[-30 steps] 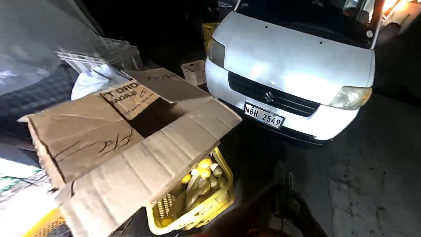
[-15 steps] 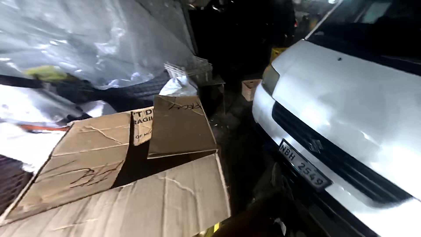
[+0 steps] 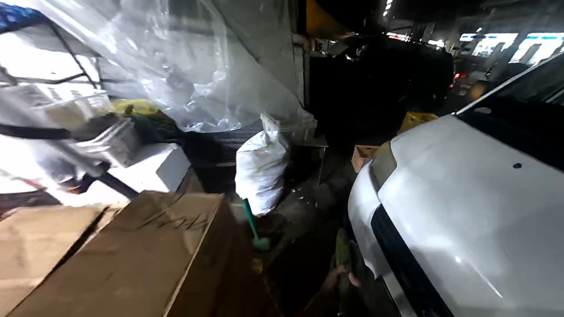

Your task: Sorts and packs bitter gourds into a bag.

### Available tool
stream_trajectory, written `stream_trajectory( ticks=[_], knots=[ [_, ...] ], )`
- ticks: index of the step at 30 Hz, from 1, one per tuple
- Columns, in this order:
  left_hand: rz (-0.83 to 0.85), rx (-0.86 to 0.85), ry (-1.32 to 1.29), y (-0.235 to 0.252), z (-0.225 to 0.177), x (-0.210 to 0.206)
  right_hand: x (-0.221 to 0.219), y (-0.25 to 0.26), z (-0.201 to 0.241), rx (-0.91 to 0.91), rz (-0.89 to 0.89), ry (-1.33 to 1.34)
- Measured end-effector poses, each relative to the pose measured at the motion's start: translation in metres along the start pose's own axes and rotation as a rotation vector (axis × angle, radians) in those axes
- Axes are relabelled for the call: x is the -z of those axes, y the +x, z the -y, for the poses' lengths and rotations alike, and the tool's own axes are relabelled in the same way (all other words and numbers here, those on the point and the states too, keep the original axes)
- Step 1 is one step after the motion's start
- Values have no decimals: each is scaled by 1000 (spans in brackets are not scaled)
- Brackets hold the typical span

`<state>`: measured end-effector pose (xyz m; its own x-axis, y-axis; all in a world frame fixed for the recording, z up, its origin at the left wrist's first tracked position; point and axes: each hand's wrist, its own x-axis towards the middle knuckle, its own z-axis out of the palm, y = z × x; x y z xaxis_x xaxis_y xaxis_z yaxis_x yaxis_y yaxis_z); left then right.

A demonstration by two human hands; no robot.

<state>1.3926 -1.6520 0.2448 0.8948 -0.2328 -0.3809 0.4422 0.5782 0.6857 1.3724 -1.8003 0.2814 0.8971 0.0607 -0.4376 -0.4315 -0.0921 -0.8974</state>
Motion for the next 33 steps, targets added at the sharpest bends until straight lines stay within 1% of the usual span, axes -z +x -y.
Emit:
stream_trajectory(
  ticks=[2,3,6,8,10,12,14,18,21,23,25,27,28,31,33],
  knots=[
    [10,-98,-5,44,-32,4,-12,51,16,-4,-81,51],
    [-11,-123,32,64,-49,5,-14,72,27,-18,-91,78],
    [-77,-112,131,138,-107,14,-13,137,86,-61,-96,81],
    [-102,-98,183,172,-142,21,-21,180,113,-82,-124,74],
    [-102,-136,172,207,-175,27,-38,230,142,-51,-167,79],
    [-101,-141,188,235,-204,29,-57,274,159,59,-153,-4],
    [-134,-107,226,258,-231,31,-70,311,165,137,-94,-45],
    [-254,-61,297,303,-274,49,-97,366,192,180,33,-53],
    [-384,-66,356,342,-302,75,-126,407,217,129,128,-73],
    [-463,-76,427,372,-321,96,-142,441,234,74,229,-43],
    [-540,-77,574,400,-346,110,-158,478,248,42,335,-6],
    [-567,-69,737,428,-376,119,-172,522,258,44,392,71],
    [-576,-79,780,443,-390,123,-178,542,267,40,422,109],
    [-635,-109,780,487,-431,133,-192,596,303,-66,542,128],
    [-659,-110,762,505,-454,143,-207,620,321,-186,545,175]
  ],
)
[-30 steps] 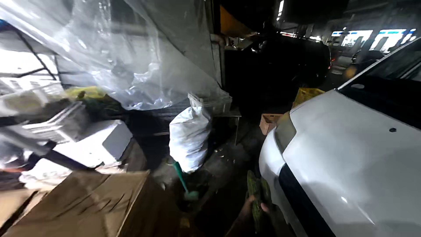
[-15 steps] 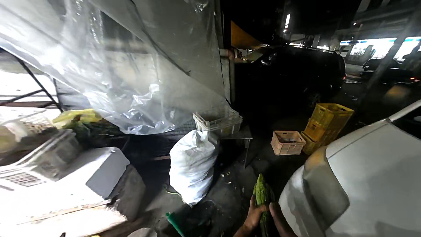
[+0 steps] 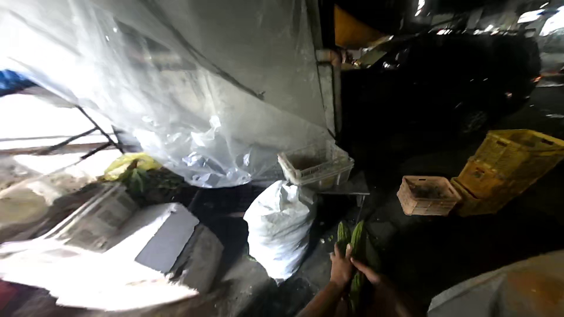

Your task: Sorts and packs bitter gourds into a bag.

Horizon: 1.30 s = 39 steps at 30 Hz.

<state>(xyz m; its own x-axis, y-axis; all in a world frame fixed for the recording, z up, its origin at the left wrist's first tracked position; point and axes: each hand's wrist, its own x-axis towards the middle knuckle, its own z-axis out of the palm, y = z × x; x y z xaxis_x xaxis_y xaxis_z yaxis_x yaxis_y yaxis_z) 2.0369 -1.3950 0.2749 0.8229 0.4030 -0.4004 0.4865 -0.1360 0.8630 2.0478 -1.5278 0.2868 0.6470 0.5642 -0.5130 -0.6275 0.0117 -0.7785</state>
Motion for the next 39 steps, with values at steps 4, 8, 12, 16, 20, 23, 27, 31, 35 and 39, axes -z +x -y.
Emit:
stream_trajectory(
  ticks=[4,8,12,16,20,23,27,31,35,39],
  knots=[
    [-37,64,-174,56,-18,30,-15,52,26,55,-86,301],
    [-49,220,-335,116,-18,57,1,101,41,106,-126,450],
    [29,226,-644,162,-23,61,9,123,70,95,-177,107],
    [172,155,-658,222,-42,67,-18,174,95,105,-329,32],
    [323,100,-551,290,-64,108,-57,217,134,123,-402,97],
    [395,67,-509,330,-71,141,-90,272,155,131,-429,222],
    [349,-1,-430,364,-79,202,-116,309,176,77,-417,221],
    [-13,-169,-270,399,-38,276,-82,335,185,90,-162,107],
    [-325,15,-290,446,22,319,-80,372,211,92,-45,-234],
    [-252,319,9,443,53,301,-144,421,237,-10,30,-659]
  ],
)
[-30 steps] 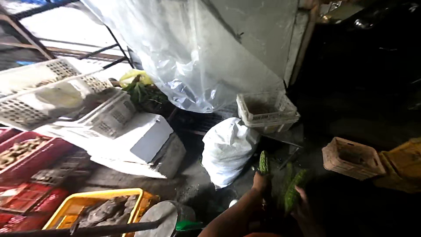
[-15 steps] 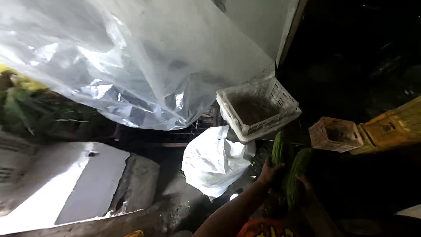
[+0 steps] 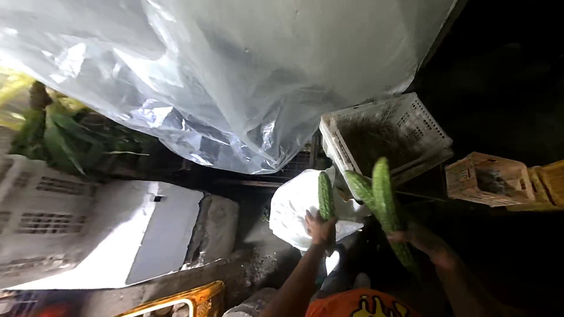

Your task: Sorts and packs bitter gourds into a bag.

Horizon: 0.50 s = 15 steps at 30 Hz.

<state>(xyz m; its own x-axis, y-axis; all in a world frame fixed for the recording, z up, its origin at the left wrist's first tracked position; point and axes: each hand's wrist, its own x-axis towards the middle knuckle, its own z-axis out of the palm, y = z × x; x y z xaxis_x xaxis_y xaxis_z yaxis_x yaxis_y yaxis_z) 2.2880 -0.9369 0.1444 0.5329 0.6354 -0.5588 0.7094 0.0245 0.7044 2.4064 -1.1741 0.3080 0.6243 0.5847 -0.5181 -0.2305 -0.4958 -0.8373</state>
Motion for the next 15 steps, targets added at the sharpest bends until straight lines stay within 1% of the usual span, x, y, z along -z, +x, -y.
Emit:
stream_trajectory(
  ticks=[1,3,5,7,9,11,13,15],
  knots=[
    [-6,46,100,-6,1,-9,-12,17,7,7,57,-74],
    [-98,73,216,-6,9,-29,-37,48,15,-15,126,-211],
    [-206,118,277,7,19,-39,-60,66,14,-70,124,-354],
    [-243,202,256,26,23,-32,-75,74,13,-147,88,-504],
    [-237,253,112,40,24,-17,-83,79,9,-230,46,-641],
    [-207,234,-97,47,31,0,-86,83,1,-303,69,-711],
    [-150,166,-390,41,31,23,-82,82,-10,-371,185,-727],
    [-67,106,-610,22,15,55,-73,77,-28,-417,368,-706]
  ],
)
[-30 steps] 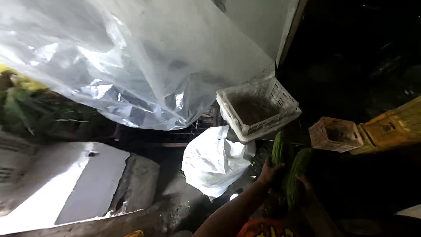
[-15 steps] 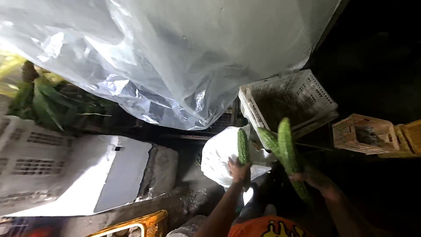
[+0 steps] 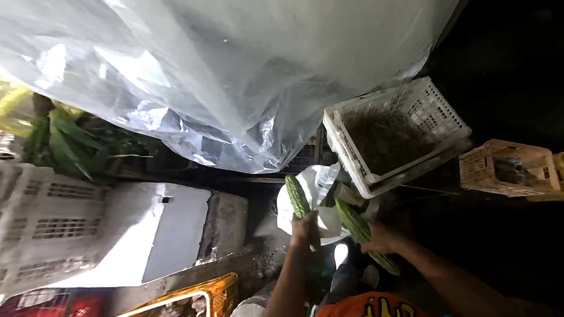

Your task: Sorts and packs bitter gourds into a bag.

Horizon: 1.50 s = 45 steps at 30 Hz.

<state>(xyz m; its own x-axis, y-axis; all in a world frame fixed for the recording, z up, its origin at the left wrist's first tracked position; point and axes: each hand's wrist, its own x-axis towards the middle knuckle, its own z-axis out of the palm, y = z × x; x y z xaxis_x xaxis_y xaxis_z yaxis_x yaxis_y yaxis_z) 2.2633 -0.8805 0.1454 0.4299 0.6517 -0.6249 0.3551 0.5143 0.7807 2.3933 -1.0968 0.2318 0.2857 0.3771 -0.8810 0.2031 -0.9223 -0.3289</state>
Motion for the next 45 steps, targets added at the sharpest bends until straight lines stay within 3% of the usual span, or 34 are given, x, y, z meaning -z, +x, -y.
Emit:
stream_trajectory(
  ticks=[4,6,9,12,15,19,23,26,31,35,38,41,45],
  knots=[
    [228,-88,-304,-19,-54,43,-16,7,-38,88,324,-41],
    [267,-162,-311,-20,-78,56,-15,7,-43,98,350,56],
    [260,-233,-103,-31,-99,61,4,2,-35,114,277,331],
    [256,-75,-10,-71,-88,41,18,16,-21,148,185,580],
    [162,45,-6,-102,-48,-4,23,41,1,186,248,699],
    [-115,-27,-139,-85,20,-45,3,67,29,281,411,766],
    [-333,-135,-144,-48,18,-33,-1,80,49,320,538,922],
    [-256,-69,-133,-43,-10,-6,7,82,61,296,587,935],
    [-67,-54,-131,-47,-55,42,2,117,93,274,560,835],
    [-7,-15,-191,-45,-61,59,2,113,151,261,177,303],
    [3,27,-246,-47,-60,64,-19,122,166,258,42,186],
    [24,12,-426,-36,-62,68,-28,137,186,305,83,306],
    [31,15,-503,-32,-63,75,-60,163,199,416,96,-2]
  ],
)
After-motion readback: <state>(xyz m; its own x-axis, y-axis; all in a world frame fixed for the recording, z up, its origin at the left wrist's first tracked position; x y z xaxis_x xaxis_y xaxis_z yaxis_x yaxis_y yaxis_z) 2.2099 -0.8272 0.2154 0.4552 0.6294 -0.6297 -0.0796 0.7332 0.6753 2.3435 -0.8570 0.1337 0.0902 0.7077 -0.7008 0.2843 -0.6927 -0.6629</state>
